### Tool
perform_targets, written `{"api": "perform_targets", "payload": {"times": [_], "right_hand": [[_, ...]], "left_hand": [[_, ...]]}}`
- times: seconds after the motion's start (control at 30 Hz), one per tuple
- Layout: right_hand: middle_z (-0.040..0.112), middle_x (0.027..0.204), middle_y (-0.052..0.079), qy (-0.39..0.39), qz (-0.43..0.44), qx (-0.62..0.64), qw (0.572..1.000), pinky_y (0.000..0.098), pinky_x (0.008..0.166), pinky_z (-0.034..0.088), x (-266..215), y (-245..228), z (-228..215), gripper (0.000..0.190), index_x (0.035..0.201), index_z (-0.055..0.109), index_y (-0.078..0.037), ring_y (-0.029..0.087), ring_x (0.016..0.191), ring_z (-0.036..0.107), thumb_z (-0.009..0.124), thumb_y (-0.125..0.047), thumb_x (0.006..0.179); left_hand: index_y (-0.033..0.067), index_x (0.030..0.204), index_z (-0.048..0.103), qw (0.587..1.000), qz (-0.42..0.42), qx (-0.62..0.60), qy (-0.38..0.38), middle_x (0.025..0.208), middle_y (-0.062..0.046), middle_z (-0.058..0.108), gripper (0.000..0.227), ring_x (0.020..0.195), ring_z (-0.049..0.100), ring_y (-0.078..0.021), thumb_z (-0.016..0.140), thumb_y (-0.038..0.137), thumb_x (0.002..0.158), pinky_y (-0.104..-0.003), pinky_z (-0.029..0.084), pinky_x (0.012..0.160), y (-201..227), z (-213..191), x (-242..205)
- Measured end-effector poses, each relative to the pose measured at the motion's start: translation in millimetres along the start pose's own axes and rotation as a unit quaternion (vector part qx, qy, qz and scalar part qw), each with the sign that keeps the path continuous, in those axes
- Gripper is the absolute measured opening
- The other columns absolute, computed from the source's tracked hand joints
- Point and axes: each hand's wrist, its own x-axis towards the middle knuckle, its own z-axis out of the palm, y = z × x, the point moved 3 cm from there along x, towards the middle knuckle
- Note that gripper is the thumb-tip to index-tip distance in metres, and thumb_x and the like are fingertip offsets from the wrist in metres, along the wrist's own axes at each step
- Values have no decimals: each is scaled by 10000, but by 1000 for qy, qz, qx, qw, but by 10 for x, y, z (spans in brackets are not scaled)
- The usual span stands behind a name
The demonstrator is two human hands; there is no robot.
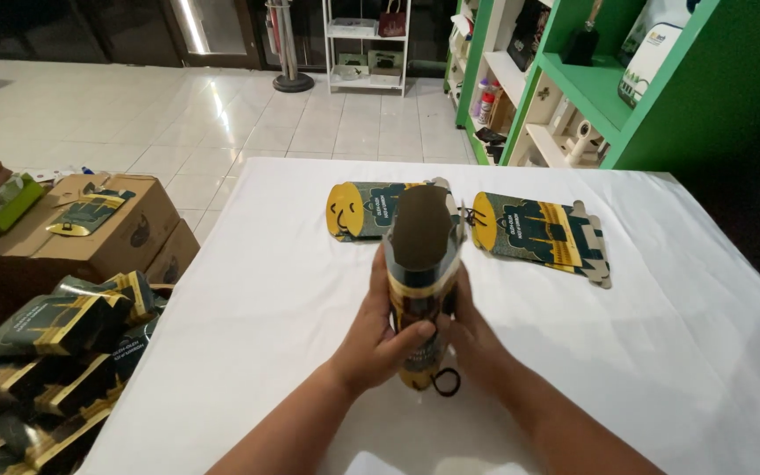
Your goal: Assembling and folding small paper bags from flat templates.
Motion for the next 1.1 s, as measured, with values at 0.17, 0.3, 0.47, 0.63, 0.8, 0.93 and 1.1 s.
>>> {"api": "perform_targets", "payload": {"times": [0.17,0.3,0.47,0.63,0.8,0.93,1.1], "right_hand": [[207,1687,138,-7,57,91,994,499,1174,372,30,-131,133,1109,1624,-40,-196,323,1534,288,582,-749,891],[208,1690,107,13,76,102,992,487,1188,344,31,-136,121,1147,1630,-23,-197,297,1545,264,621,-743,853],[326,1586,211,67,29,41,996,532,1124,453,60,-281,75,1032,1625,14,-129,367,1462,370,526,-678,917],[191,1632,266,191,-208,-303,910,618,1142,373,-12,-368,-263,794,1594,135,-41,474,1426,374,545,-347,987],[61,1672,264,195,-268,-464,821,629,1138,413,-83,-504,-246,451,1378,547,-218,540,1549,193,673,-259,947],[68,1660,258,207,-247,-475,819,620,1125,439,-65,-513,-236,380,1343,612,-234,513,1529,274,647,-243,965],[86,1654,283,211,-229,-491,814,615,1107,473,-60,-505,-221,297,1267,694,-160,525,1472,377,658,-203,975]], "left_hand": [[126,1623,-64,996,-65,-24,-53,1636,-195,293,1013,1488,391,-337,616,484,963,-464,381,1199,145,-4,-2],[157,1623,-74,996,-71,-28,-51,1649,-197,274,1040,1497,385,-351,637,504,948,-477,373,1201,174,0,6],[115,1547,136,995,-86,7,57,1422,-199,493,1073,1341,533,-338,843,301,761,-432,522,1079,60,-51,4],[111,1595,265,984,-63,62,157,1317,-152,649,1221,1217,645,-309,978,229,611,-491,504,1083,-44,-92,-3],[54,1585,263,993,-28,68,88,1325,-217,633,1230,1223,632,-389,972,164,586,-512,518,1045,42,91,-9],[48,1599,192,993,5,92,77,1406,-281,560,1254,1281,584,-469,963,253,631,-558,512,1062,117,38,18],[219,1609,76,941,191,262,99,1645,-311,144,1003,1475,339,-535,756,433,904,-619,475,1104,168,-18,59]]}}
